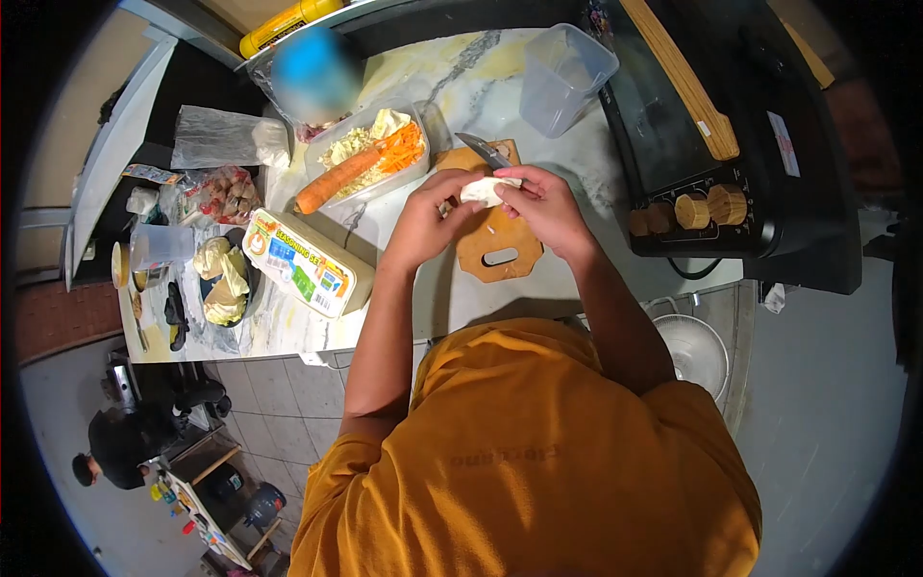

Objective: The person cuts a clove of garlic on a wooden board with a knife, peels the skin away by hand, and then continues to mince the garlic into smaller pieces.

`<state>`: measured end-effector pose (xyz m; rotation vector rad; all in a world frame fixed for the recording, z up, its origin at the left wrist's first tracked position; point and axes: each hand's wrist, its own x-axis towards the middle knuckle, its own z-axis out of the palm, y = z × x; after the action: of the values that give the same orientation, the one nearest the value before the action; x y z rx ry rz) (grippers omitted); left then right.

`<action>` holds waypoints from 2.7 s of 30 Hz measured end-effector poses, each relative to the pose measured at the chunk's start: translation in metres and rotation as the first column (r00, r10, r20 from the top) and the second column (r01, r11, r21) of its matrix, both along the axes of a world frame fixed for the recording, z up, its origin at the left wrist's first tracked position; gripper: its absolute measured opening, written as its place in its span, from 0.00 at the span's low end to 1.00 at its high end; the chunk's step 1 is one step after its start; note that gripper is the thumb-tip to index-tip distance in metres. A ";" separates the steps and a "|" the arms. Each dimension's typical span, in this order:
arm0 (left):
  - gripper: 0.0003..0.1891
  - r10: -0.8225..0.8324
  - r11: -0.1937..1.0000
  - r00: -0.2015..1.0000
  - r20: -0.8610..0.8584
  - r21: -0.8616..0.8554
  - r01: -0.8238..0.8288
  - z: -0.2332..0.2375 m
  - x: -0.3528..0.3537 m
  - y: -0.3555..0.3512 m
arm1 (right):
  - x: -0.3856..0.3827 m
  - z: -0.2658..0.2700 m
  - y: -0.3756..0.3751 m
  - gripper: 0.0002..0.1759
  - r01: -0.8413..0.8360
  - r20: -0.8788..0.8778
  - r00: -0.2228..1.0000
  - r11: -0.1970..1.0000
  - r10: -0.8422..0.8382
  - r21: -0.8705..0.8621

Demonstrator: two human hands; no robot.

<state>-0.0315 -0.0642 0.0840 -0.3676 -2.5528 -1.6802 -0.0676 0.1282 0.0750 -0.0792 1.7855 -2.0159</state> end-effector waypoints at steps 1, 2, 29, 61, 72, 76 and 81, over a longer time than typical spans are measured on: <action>0.19 0.001 1.000 1.000 0.021 -0.009 0.000 0.000 0.001 0.000 | 0.000 0.002 0.001 0.18 -0.012 0.011 1.000 1.000 0.012 0.025; 0.19 0.001 1.000 0.999 0.048 -0.018 0.000 0.000 0.003 0.000 | 0.001 0.004 0.001 0.19 -0.025 0.028 0.999 0.998 0.024 0.051; 0.16 0.099 0.989 0.955 0.280 -0.137 -0.062 -0.004 -0.005 -0.007 | -0.018 -0.010 0.003 0.17 -0.092 -0.286 0.940 0.945 0.186 0.313; 0.12 0.231 0.920 0.899 0.373 0.217 -0.326 -0.043 0.016 -0.022 | 0.010 -0.058 0.005 0.09 -0.087 -0.332 0.858 0.749 0.392 0.657; 0.14 0.368 0.866 0.867 0.336 0.216 -0.452 -0.033 0.042 -0.038 | 0.027 -0.057 -0.022 0.09 0.075 -0.363 0.812 0.535 0.457 0.842; 0.14 0.434 0.812 0.857 0.277 0.291 -0.505 -0.024 0.058 -0.050 | 0.006 -0.049 -0.042 0.10 0.125 -0.528 0.738 0.684 0.421 0.719; 0.13 0.519 0.753 0.805 0.287 0.293 -0.589 -0.007 0.081 -0.064 | -0.030 -0.003 -0.091 0.09 0.072 -0.530 0.817 0.872 0.226 0.483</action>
<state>0.0498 -0.1287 0.0771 0.5579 -2.0511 -1.9263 -0.0979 0.0374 0.0719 -0.6611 2.5654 -1.5014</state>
